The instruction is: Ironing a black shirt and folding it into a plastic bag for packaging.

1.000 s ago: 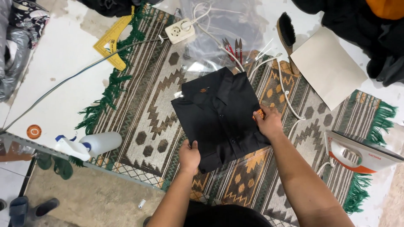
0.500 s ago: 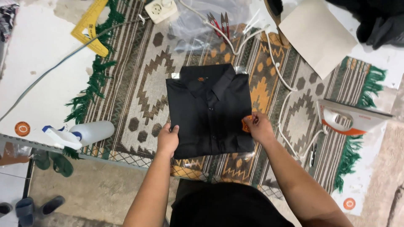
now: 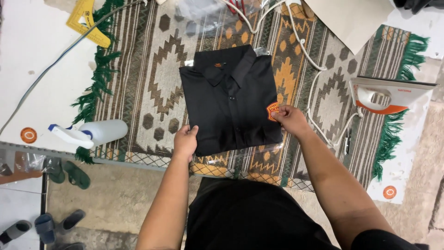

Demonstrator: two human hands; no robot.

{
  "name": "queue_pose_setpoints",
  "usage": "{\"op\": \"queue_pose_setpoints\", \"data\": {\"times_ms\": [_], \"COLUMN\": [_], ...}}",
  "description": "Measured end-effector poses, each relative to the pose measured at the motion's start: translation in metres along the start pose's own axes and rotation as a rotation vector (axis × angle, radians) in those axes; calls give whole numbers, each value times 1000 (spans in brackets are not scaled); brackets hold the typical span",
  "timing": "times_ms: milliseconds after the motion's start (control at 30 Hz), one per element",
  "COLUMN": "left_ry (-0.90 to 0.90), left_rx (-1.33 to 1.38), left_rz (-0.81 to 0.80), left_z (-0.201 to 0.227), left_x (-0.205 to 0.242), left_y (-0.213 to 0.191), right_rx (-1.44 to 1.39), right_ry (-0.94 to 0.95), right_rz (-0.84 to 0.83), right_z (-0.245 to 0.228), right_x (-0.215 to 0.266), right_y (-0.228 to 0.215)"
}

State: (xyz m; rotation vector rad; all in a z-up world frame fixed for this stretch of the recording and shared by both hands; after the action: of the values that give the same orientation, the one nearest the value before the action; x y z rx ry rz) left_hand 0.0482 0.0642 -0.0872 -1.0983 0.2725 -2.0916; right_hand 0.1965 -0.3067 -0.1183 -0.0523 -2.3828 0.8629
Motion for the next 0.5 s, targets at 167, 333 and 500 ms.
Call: {"op": "queue_pose_setpoints", "data": {"times_ms": [167, 333, 500], "left_ry": [47, 57, -136], "left_rx": [63, 10, 104], "left_rz": [-34, -84, -408], "left_z": [-32, 30, 4], "left_x": [-41, 0, -21], "left_y": [6, -16, 9], "right_rx": [15, 102, 527], "right_ry": [28, 53, -144], "right_rz": [33, 76, 343], "right_z": [-4, 1, 24], "right_x": [26, 53, 52], "right_y": [4, 13, 35]}}
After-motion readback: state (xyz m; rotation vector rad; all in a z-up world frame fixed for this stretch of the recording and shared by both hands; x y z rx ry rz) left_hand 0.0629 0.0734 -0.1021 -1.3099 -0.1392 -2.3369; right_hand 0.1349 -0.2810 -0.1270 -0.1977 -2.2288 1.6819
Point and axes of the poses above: each hand's wrist, its own x-axis away from the middle knuckle, its own y-axis out of the palm, z = x × y, the point moved 4 cm from there along -x, towards the middle knuckle, and after that the axes turned 15 degrees about z, right-handed, at the moved point
